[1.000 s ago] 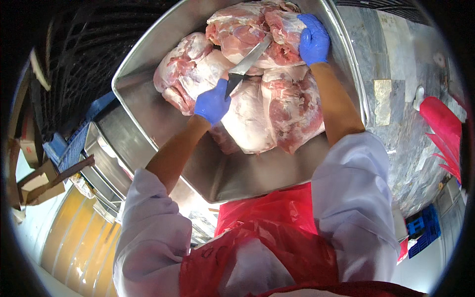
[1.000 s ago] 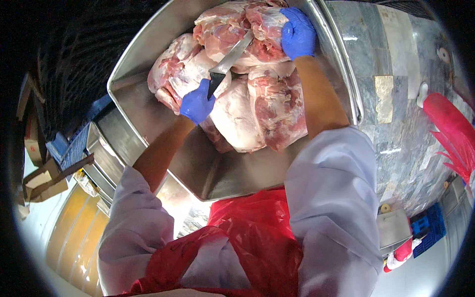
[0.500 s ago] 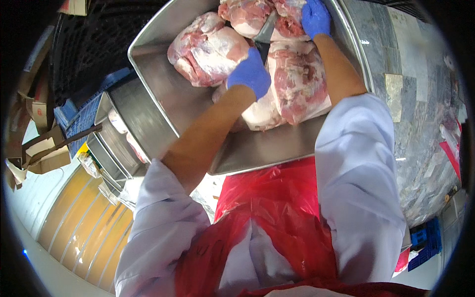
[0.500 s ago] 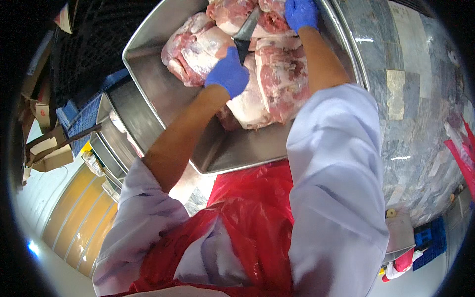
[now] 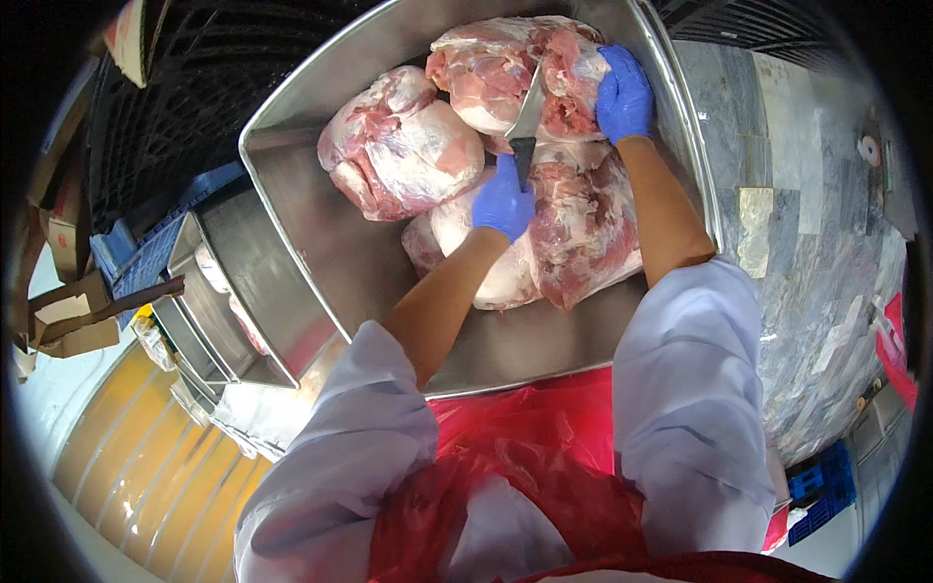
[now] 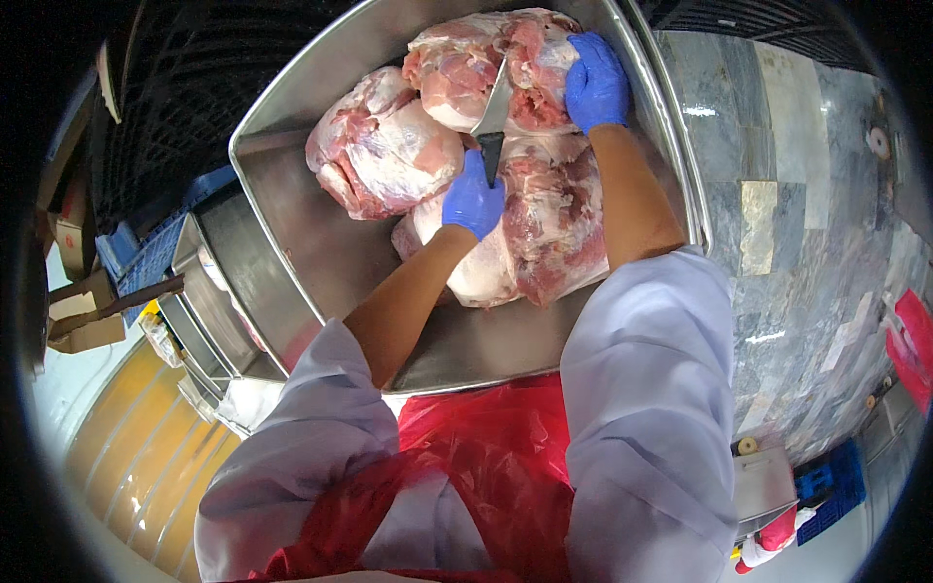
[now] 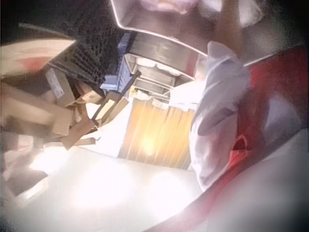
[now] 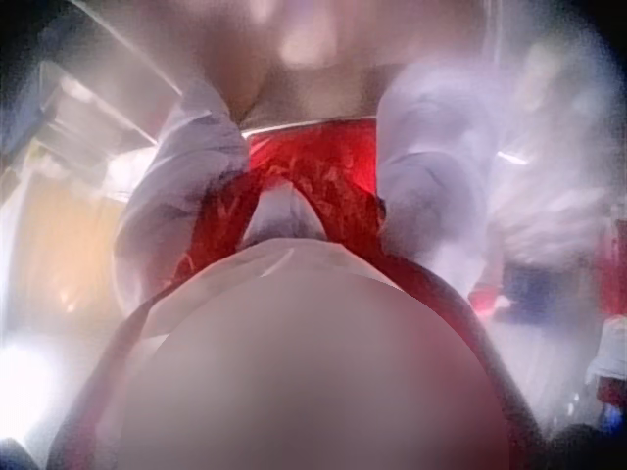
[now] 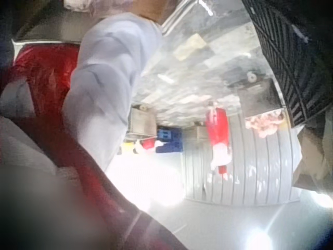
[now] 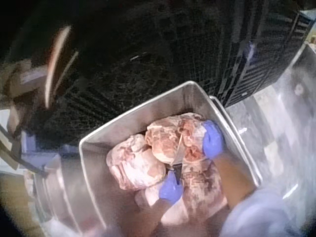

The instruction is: The person uses a knife to cut large pieces of raw meat into smaller portions on a stainless steel tray. The person repeatedly repositions the meat and makes precise cuts to separate the sections.

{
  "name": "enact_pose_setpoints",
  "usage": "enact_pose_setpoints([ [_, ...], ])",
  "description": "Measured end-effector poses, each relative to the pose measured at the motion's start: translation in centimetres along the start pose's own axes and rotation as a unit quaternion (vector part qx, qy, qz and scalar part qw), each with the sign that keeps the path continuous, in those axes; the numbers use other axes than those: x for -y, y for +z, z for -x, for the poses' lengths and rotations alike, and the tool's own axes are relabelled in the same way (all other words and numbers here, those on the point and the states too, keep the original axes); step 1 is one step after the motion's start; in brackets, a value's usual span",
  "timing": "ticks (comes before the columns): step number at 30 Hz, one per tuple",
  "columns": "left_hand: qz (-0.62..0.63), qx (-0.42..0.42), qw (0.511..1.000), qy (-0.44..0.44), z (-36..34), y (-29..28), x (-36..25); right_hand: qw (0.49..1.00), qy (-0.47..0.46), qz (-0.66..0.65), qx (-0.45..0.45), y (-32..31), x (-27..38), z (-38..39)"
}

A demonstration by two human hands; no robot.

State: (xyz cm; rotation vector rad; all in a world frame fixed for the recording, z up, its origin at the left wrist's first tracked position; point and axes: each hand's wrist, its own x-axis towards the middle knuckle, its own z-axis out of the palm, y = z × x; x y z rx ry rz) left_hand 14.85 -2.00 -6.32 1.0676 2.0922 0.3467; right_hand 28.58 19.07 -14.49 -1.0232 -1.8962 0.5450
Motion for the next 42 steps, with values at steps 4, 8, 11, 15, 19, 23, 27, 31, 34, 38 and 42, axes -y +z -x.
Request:
enact_pose_setpoints([
  [4,0.025,0.016,1.000,0.008,2.0,-2.7,-1.8,0.998,0.040,-0.026,0.036,0.1,0.0,0.1],
  [8,0.308,0.150,0.934,-0.104,5.1,-4.2,-0.1,0.971,0.177,-0.069,0.145,-1.8,0.2,-1.7],
  [11,0.372,0.128,0.916,-0.074,5.5,-3.4,-0.2,0.955,0.184,0.000,0.231,-2.6,2.0,-3.5],
  [15,0.238,-0.001,0.970,0.040,2.5,2.5,1.6,0.952,0.075,0.075,0.286,-3.2,-1.0,-2.0],
  [19,0.191,-0.009,0.981,0.038,1.1,2.4,2.1,0.928,0.109,0.072,0.349,-3.6,-0.4,-1.7],
  [23,0.202,-0.006,0.977,0.065,1.1,3.2,2.8,0.923,0.170,-0.007,0.344,-4.6,-0.3,-2.4],
  [27,0.255,-0.003,0.967,0.021,4.6,2.3,1.4,0.885,0.269,0.027,0.379,-5.2,4.8,-5.7],
  [31,0.335,0.072,0.932,-0.121,10.4,1.0,1.5,0.942,-0.034,0.125,0.310,-2.7,7.4,-7.5],
  [34,0.419,0.110,0.885,-0.169,12.2,-1.3,1.6,0.864,-0.099,0.297,0.394,-0.7,10.3,-8.6],
  [38,0.391,0.098,0.903,-0.149,13.0,-1.9,3.1,0.730,-0.054,0.402,0.550,1.6,11.4,-10.4],
  [42,0.386,0.069,0.912,-0.118,12.9,-2.3,4.0,0.679,-0.083,0.473,0.555,3.1,13.3,-10.3],
])
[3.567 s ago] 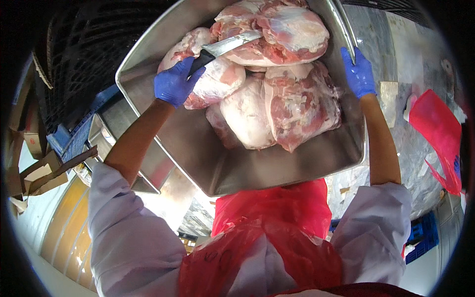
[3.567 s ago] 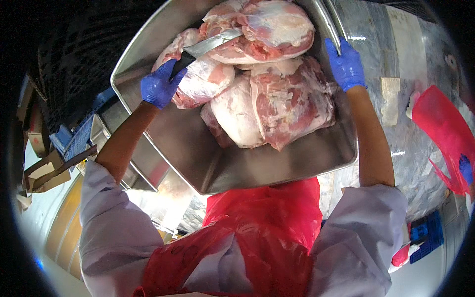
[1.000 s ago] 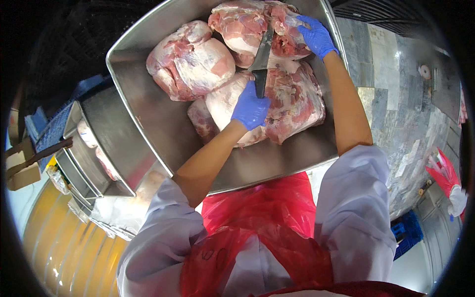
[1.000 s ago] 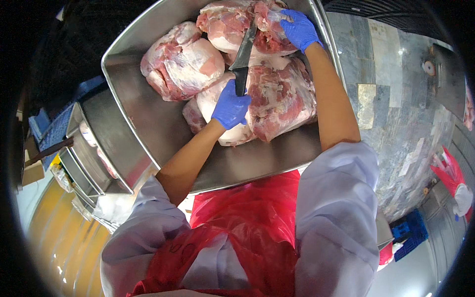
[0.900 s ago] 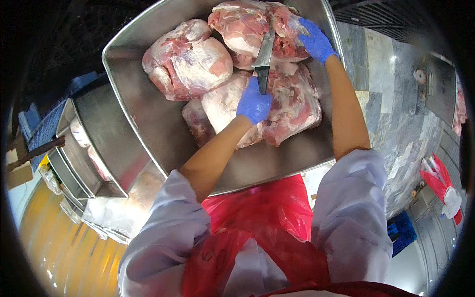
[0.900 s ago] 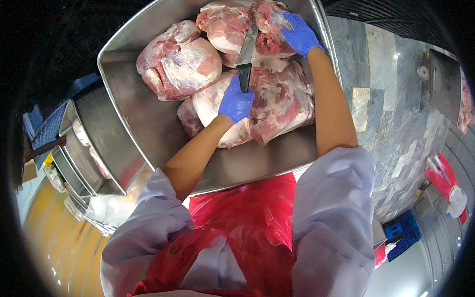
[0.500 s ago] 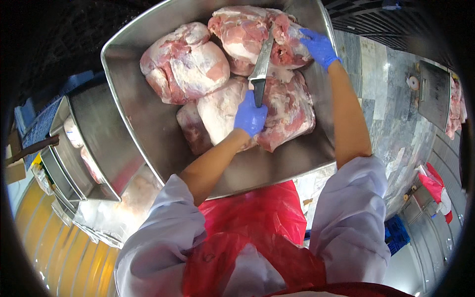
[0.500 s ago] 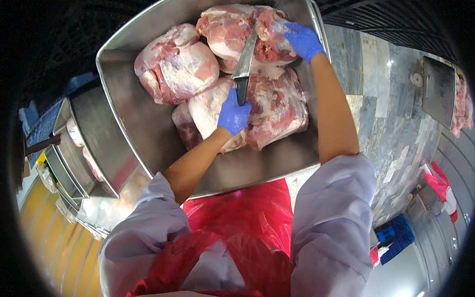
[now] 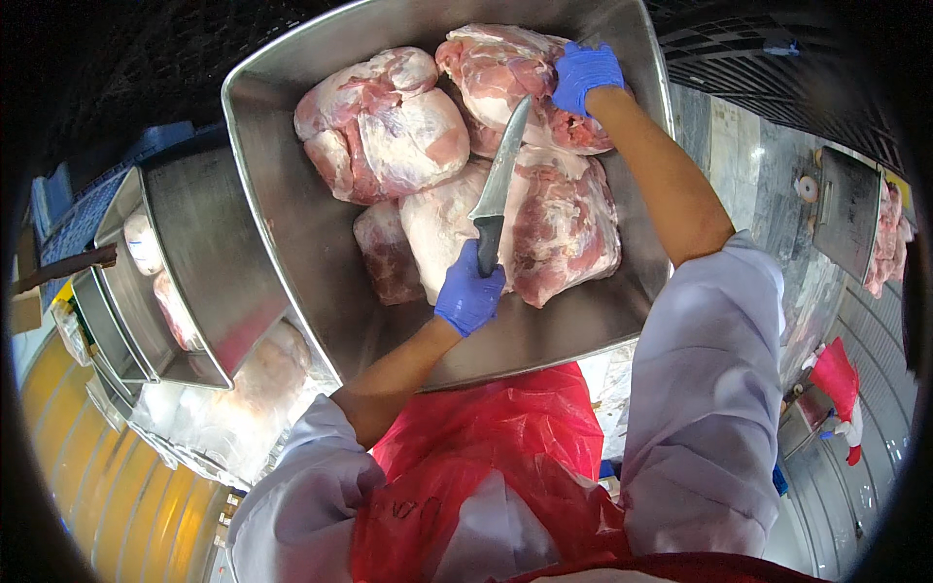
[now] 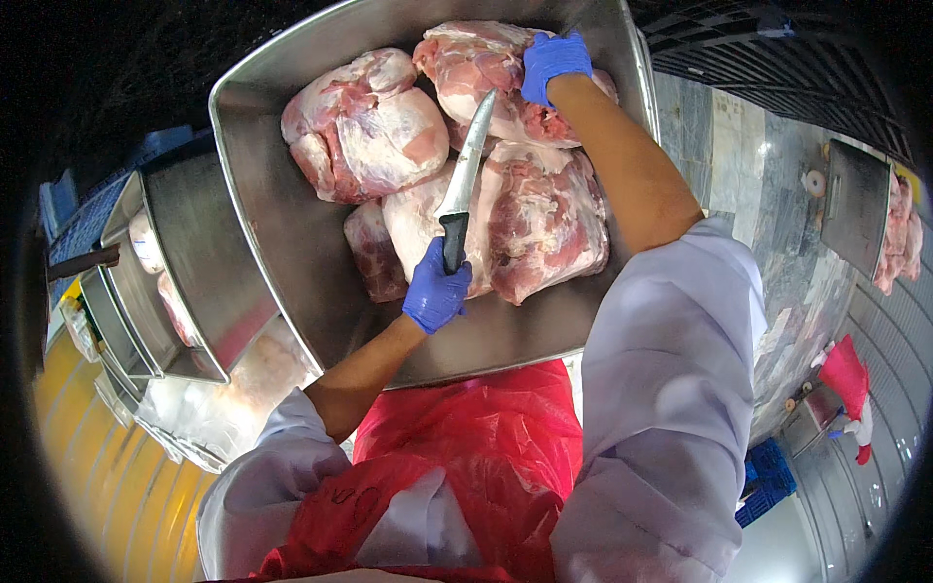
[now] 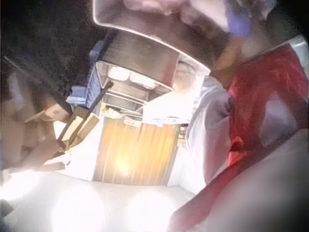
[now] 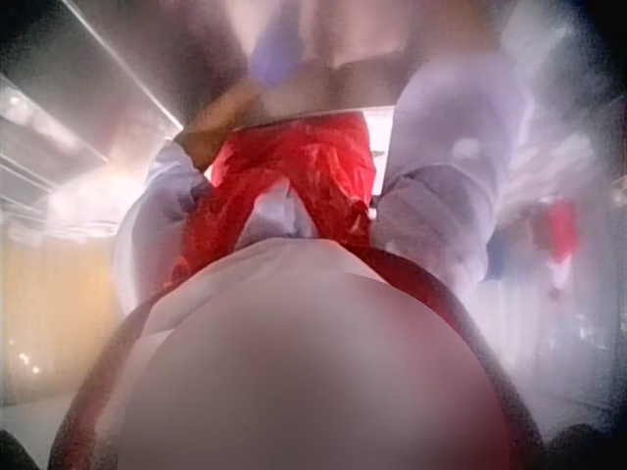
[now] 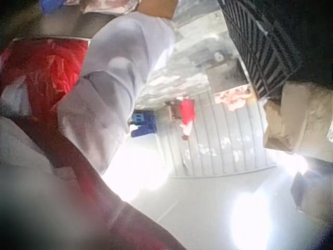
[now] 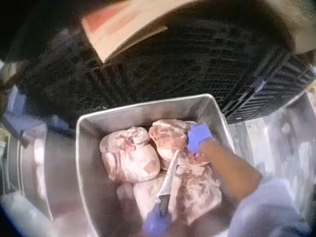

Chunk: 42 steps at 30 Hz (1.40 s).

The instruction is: The person uses a knife to cut large pieces of raw meat into smaller portions on a stainless steel tray. The person repeatedly repositions the meat and makes precise cuts to separate the sections.

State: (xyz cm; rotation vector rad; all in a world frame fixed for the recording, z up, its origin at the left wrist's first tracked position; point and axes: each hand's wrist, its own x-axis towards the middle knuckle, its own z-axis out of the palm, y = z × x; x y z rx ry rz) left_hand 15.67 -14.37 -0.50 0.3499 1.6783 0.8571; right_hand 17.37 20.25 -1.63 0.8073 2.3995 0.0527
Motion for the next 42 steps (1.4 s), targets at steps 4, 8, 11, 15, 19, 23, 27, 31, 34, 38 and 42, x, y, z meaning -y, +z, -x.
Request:
enact_pose_setpoints([
  [4,0.017,0.003,1.000,-0.017,-0.1,-0.4,-0.9,0.999,-0.016,0.043,0.000,0.0,0.2,-1.3],
  [8,0.040,0.005,0.998,-0.055,0.0,-0.8,-2.2,0.999,-0.036,0.023,0.032,-1.7,0.4,-1.7],
  [11,0.014,0.004,1.000,-0.021,-0.8,-1.2,-1.5,0.998,-0.016,-0.025,0.049,-2.3,0.0,-2.6],
  [15,-0.050,-0.018,0.997,0.064,-2.4,-2.2,-2.1,0.999,-0.025,0.014,0.042,-0.8,-1.9,-4.8],
  [19,0.010,-0.009,1.000,0.015,-2.8,-3.8,-2.7,0.997,-0.070,0.017,0.027,-2.6,-1.3,-4.5],
  [23,-0.072,-0.027,0.997,0.031,-3.2,-5.5,-3.5,0.988,-0.142,-0.009,0.063,-5.3,-1.5,-2.9],
  [27,-0.304,-0.086,0.919,0.235,-4.3,-8.4,-5.9,0.994,-0.055,-0.089,-0.020,-1.0,-4.2,-3.6],
  [31,-0.487,-0.038,0.834,0.256,-4.4,-12.6,-15.1,0.924,0.111,-0.337,-0.140,4.5,-7.5,-2.2],
  [34,-0.635,-0.041,0.686,0.354,-5.3,-13.8,-19.2,0.811,0.167,-0.471,-0.305,9.6,-7.1,1.4],
  [38,-0.738,0.002,0.592,0.323,-5.3,-11.8,-24.6,0.818,0.162,-0.458,-0.308,13.2,-4.5,6.4],
  [42,-0.763,0.007,0.540,0.355,-6.4,-8.7,-26.2,0.815,0.128,-0.463,-0.325,13.9,-3.3,7.8],
])
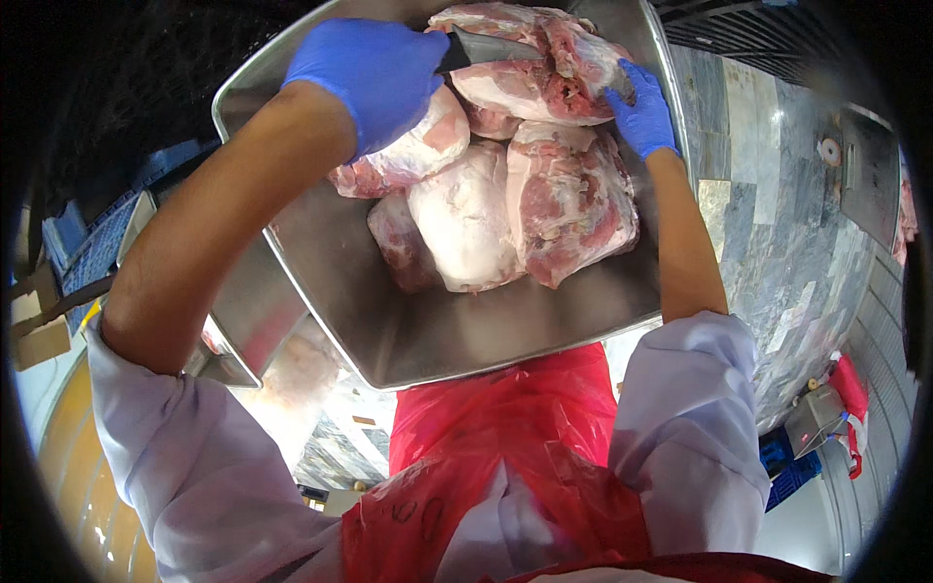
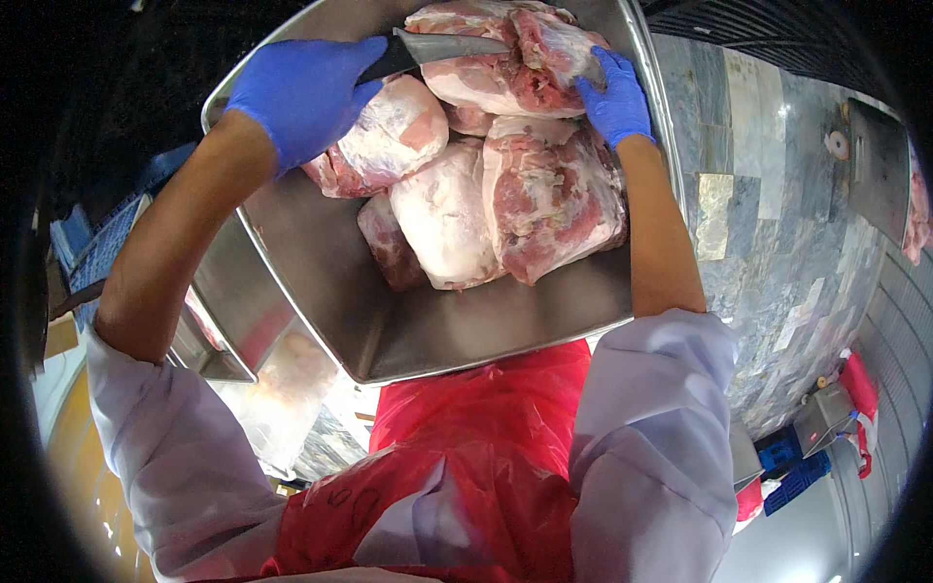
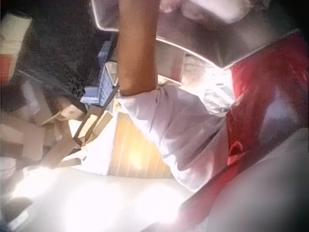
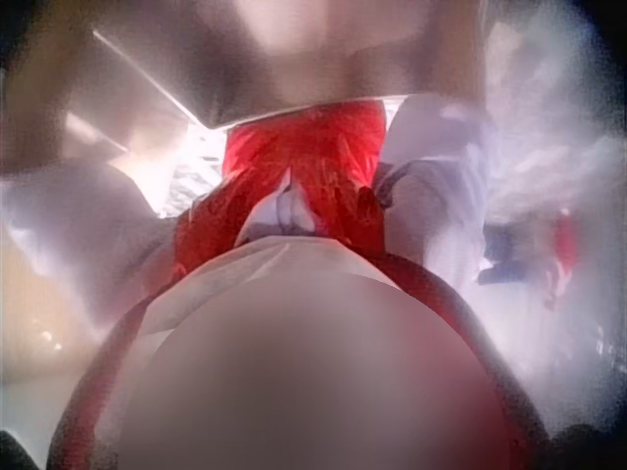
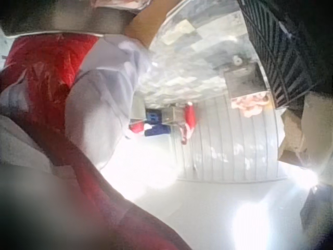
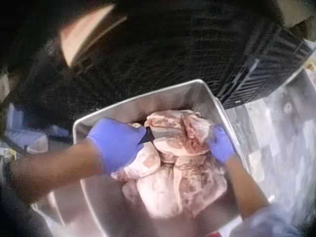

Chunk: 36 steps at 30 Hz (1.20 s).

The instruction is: The person uses a knife to cut large pieces of raw meat into smaller portions on a stainless steel tray. The person repeatedly repositions the meat and makes precise cuts to separate the sections.

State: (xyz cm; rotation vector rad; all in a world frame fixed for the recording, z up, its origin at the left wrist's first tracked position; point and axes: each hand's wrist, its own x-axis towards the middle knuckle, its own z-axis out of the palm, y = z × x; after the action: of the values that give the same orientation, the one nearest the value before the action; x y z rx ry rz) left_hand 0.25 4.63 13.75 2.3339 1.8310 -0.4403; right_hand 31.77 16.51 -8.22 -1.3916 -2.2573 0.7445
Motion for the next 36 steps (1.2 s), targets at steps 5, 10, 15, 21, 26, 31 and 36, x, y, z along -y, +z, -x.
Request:
enact_pose_setpoints([
  [5,-0.032,0.018,0.999,0.005,-3.1,0.1,-1.8,0.997,-0.009,-0.077,-0.029,1.3,-2.0,-0.5],
  [10,0.062,-0.034,0.997,-0.037,0.9,7.4,-0.8,0.996,-0.024,-0.080,-0.030,2.7,-2.9,-1.0],
  [15,0.105,-0.045,0.990,-0.083,2.9,12.4,-2.1,0.995,-0.012,-0.092,-0.026,2.8,-3.8,-1.4],
  [21,0.176,-0.124,0.973,-0.083,4.3,21.2,-1.4,1.000,-0.001,-0.008,-0.028,2.5,-2.3,-1.5],
  [26,0.229,-0.103,0.962,-0.103,2.7,24.6,-1.7,0.993,0.034,-0.107,-0.032,2.8,-4.9,-1.5],
  [31,0.237,-0.047,0.968,-0.067,-3.1,22.3,-6.9,0.987,0.085,-0.127,0.040,2.7,-1.9,-1.3],
  [36,0.325,-0.063,0.929,-0.165,4.8,21.6,-3.5,0.986,0.045,-0.138,0.082,1.4,-3.5,-1.2],
])
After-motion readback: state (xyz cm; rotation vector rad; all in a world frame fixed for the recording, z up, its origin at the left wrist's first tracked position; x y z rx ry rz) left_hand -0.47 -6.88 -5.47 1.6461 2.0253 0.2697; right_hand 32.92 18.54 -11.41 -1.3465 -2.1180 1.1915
